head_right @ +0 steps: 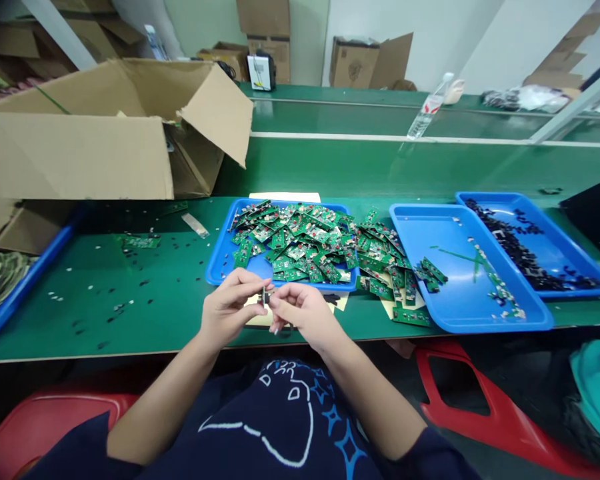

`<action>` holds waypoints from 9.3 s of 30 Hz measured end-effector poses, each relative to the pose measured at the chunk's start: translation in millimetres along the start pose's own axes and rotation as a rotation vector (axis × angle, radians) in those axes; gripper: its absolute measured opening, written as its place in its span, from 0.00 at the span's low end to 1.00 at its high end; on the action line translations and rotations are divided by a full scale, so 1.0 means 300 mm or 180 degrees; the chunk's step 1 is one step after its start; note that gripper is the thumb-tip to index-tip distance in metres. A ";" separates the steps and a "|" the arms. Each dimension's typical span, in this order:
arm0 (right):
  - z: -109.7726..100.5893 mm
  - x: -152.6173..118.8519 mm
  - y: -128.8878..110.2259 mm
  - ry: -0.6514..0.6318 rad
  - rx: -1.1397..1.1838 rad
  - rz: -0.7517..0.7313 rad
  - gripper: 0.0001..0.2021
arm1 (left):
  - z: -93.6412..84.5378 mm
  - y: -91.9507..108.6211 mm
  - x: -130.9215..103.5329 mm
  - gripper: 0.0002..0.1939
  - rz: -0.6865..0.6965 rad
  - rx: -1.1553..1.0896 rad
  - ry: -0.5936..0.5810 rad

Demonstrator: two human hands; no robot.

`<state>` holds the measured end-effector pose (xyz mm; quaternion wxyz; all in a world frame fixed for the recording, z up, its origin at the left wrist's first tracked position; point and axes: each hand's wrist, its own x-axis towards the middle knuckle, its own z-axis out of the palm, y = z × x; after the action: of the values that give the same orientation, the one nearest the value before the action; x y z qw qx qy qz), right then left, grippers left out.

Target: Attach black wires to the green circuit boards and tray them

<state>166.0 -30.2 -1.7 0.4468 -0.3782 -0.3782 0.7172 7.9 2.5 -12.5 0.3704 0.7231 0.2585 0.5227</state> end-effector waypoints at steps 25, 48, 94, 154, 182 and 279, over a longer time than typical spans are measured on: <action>0.029 -0.027 -0.010 -0.0046 0.0580 0.0119 0.15 | 0.019 -0.048 -0.003 0.21 0.0106 -0.0023 0.0480; 0.005 -0.009 0.006 0.1102 -0.1833 -0.1664 0.04 | 0.021 0.015 -0.008 0.16 -0.0340 -0.0387 -0.0024; -0.038 -0.020 -0.040 -0.0238 -0.0592 -0.0294 0.19 | -0.042 0.034 0.019 0.19 0.1273 0.1808 -0.0273; -0.096 -0.076 0.061 0.1559 -0.0294 -0.1407 0.34 | 0.215 0.016 0.000 0.17 -0.2426 -0.1532 -0.0098; -0.539 -0.184 -0.102 0.4348 -0.3172 -0.1718 0.35 | -0.146 -0.024 0.114 0.03 -0.2120 0.2857 -0.0205; -0.056 0.018 -0.038 0.0748 -0.3227 -0.2415 0.04 | 0.048 0.116 0.007 0.21 -0.2053 -0.0236 -0.0151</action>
<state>183.2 -18.2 0.1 0.4735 -0.4584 -0.7262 0.1954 21.6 -20.2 14.1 0.5488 0.6019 0.4464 0.3704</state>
